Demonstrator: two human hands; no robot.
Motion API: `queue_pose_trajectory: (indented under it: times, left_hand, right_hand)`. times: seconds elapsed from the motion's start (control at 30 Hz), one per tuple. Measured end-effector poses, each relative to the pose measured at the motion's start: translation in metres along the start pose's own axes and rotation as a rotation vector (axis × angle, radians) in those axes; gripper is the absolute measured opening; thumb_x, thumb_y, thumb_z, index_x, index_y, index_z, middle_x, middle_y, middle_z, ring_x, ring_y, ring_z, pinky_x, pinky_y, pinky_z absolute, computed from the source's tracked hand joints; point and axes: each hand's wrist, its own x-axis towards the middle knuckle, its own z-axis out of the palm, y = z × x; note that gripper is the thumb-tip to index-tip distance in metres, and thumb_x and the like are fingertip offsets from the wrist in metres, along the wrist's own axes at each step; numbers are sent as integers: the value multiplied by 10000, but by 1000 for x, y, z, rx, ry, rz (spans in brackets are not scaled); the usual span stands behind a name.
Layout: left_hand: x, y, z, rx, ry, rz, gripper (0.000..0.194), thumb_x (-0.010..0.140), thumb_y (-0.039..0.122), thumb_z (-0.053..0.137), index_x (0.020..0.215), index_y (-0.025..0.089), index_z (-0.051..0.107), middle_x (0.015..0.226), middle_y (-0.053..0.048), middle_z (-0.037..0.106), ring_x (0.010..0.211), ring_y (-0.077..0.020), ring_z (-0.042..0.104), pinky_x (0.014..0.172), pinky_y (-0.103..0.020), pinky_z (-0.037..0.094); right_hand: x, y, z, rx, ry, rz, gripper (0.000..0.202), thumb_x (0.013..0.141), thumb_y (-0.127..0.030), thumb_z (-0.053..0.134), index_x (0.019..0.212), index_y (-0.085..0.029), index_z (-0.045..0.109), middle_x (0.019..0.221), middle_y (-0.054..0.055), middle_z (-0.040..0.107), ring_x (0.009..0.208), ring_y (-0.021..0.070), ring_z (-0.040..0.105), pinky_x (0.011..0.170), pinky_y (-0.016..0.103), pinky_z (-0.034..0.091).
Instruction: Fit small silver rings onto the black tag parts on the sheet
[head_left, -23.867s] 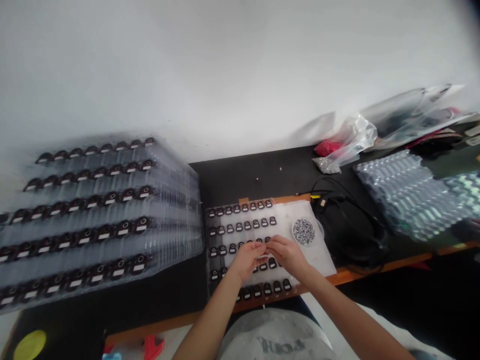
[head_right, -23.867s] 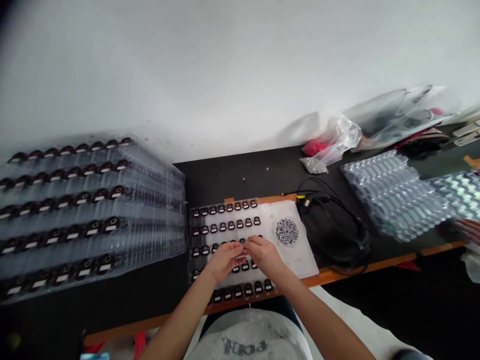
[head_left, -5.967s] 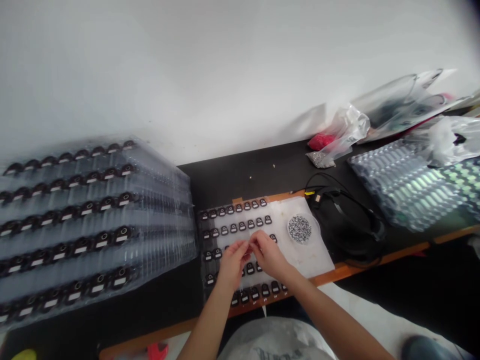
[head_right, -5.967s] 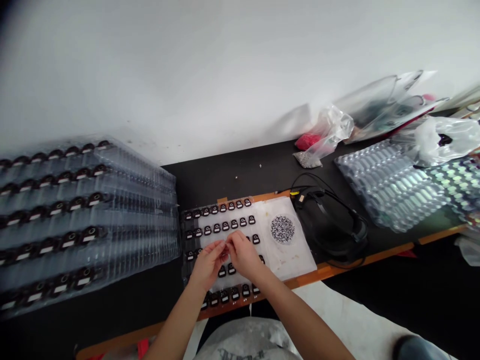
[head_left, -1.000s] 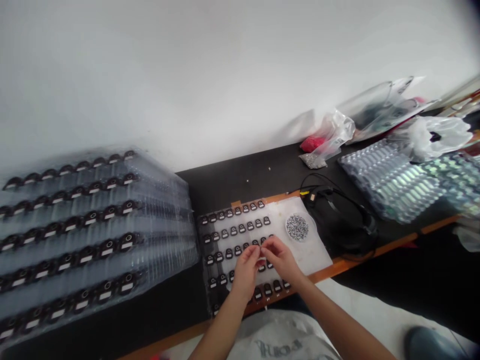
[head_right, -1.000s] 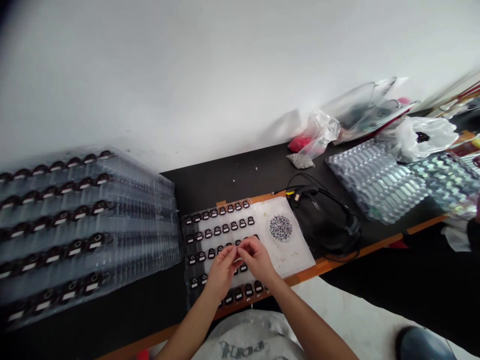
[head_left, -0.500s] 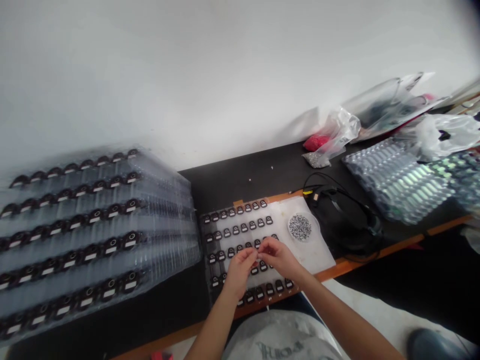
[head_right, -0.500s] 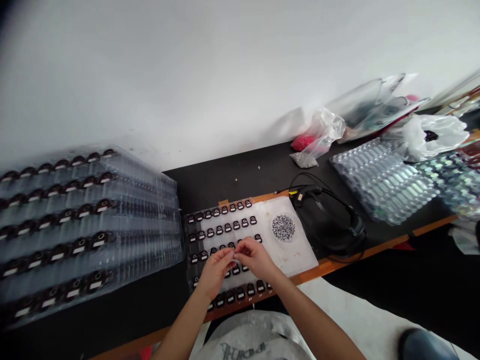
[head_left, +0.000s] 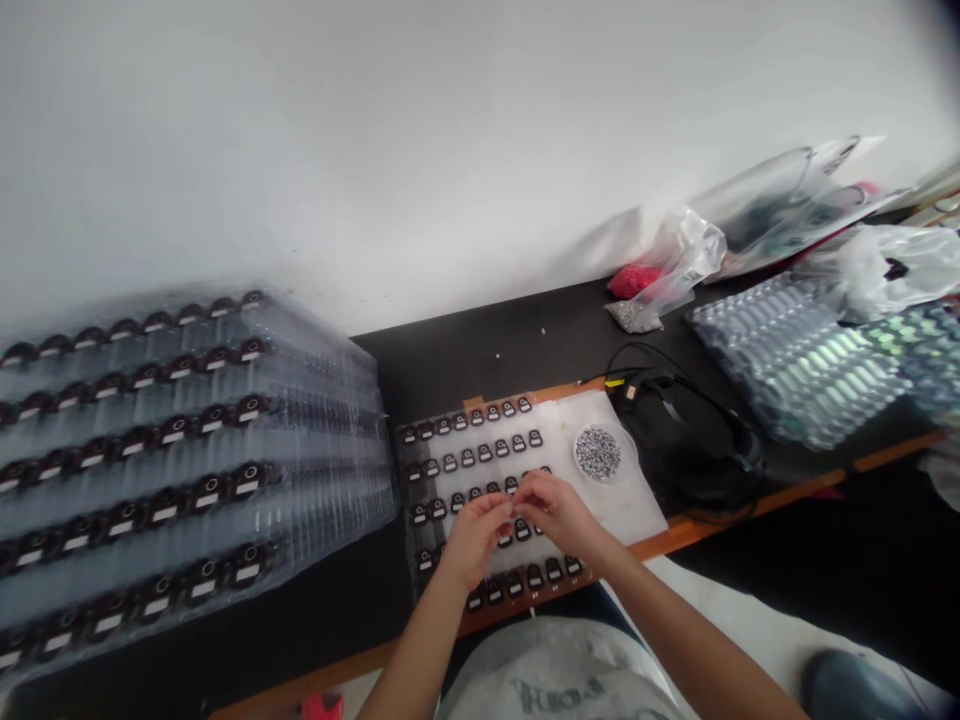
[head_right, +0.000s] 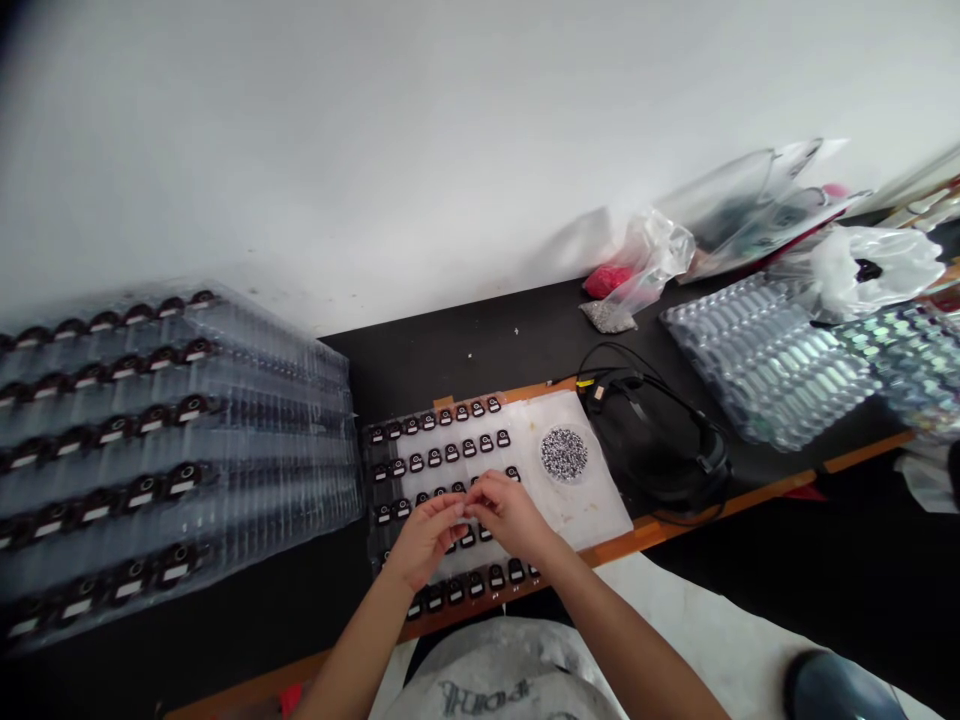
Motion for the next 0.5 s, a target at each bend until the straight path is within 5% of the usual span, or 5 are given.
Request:
queue_pose_trajectory:
  times: [0.5]
  left_hand:
    - [9,-2,-3,-55,122,114,212,546,250,772,692,125,682,708,-31,628,634,-103,541,575,-212,425]
  right_hand:
    - [11,7,13,50,76,11,72,785,-144,564,755,-191,610,760,3,558,722,132,532,670,250,433]
